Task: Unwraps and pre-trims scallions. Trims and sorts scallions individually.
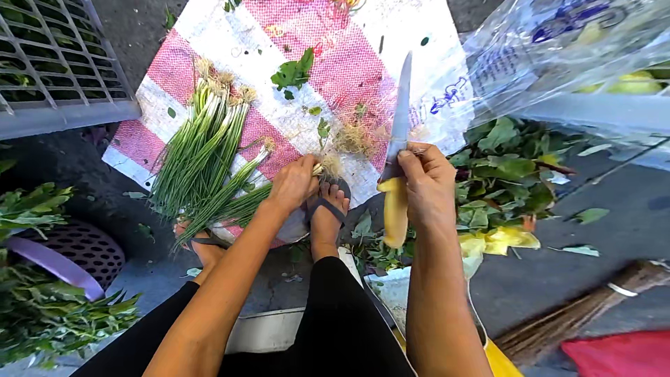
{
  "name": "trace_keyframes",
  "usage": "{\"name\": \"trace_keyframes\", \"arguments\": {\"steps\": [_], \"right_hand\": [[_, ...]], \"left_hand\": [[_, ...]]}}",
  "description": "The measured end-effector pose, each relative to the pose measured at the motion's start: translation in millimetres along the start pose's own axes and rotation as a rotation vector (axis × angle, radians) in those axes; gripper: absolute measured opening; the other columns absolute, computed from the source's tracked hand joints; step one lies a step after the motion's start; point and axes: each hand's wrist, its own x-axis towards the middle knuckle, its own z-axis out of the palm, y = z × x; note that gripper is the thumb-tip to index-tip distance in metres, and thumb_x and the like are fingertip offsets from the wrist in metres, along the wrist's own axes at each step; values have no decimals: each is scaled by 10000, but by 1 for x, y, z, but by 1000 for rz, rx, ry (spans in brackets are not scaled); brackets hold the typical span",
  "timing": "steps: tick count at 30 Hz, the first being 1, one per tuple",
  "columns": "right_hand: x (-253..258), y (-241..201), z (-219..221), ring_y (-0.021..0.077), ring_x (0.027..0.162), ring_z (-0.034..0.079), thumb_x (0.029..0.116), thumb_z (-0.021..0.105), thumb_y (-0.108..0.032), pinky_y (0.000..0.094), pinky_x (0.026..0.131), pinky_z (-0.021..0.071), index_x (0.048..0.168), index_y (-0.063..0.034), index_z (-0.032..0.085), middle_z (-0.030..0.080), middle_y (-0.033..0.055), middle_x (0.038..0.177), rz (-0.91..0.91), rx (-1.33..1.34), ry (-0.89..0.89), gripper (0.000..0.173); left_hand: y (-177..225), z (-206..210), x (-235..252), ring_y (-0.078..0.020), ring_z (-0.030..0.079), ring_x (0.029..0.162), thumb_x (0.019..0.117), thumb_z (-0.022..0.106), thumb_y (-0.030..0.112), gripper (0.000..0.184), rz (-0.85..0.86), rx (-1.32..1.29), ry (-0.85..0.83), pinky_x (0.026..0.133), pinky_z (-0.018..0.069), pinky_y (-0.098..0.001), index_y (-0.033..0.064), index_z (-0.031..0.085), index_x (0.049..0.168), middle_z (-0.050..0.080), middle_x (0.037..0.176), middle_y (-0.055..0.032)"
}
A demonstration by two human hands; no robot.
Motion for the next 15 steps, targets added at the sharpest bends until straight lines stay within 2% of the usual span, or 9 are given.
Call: {"name": "trace_keyframes", "arguments": {"steps": [1,3,4,5,7,9,11,12,15], "right_hand": [[-1,2,2,44,703,628,1032,609,-262,263,659,567,1220,-79,600,641,-9,906,-16,-120,46,263],[-1,-2,7,234,752,626,978,688,-379,467,694,525,1239,-37,598,652,128,935,-16,-419,153,439],[-2,-5,9,365,807,647,964,695,-427,594,718,497,1277,-34,591,670,205,966,-3,-555,198,513],[-5,-6,9,451,858,654,954,692,-470,666,732,475,1337,-53,566,678,245,1008,9,-661,221,581],[-5,-7,2,512,928,656,942,693,-495,715,747,464,1464,-104,482,680,268,1100,4,-733,191,686],[-3,-4,-6,417,898,661,939,716,-459,635,747,505,1493,-125,461,670,227,1116,-20,-569,107,696],[-1,-1,-9,210,801,638,962,700,-386,431,707,559,1483,-132,456,628,116,1056,-34,-319,17,629],[-1,-1,-8,159,783,629,975,686,-339,375,701,563,1486,-129,453,621,90,1039,-32,-218,-18,600],[-6,2,-1,140,691,586,1022,623,-264,346,628,533,1519,-160,440,612,84,960,-38,-167,-92,540]], "left_hand": [[1,-3,1,-379,716,944,956,652,134,389,-44,6,-68,791,580,-534,-21,594,1308,685,1148,-224],[3,-9,8,-391,704,1001,988,664,220,441,-111,0,-190,859,559,-563,4,569,1360,685,1166,-224],[4,-11,10,-397,698,1016,1002,648,231,396,-124,-10,-227,883,546,-576,-6,604,1316,696,1126,-229],[5,-12,11,-396,693,997,1010,630,233,329,-126,-32,-242,878,537,-579,-26,656,1211,699,1060,-230],[4,-19,11,-370,689,880,999,635,223,267,-120,-135,-222,809,530,-570,-35,690,1036,692,910,-209],[2,-32,10,-313,673,813,991,669,235,258,-161,-290,-235,783,534,-539,-16,671,1048,678,872,-171],[-2,-44,12,-243,673,846,984,698,262,313,-201,-445,-263,824,552,-480,3,650,1152,690,934,-138],[-6,-48,12,-226,658,835,987,696,282,332,-195,-502,-268,813,544,-464,-4,640,1145,678,924,-134],[-11,-62,12,-169,606,757,1041,598,282,311,-155,-540,-261,747,525,-397,-27,631,1062,628,852,-103]]}}
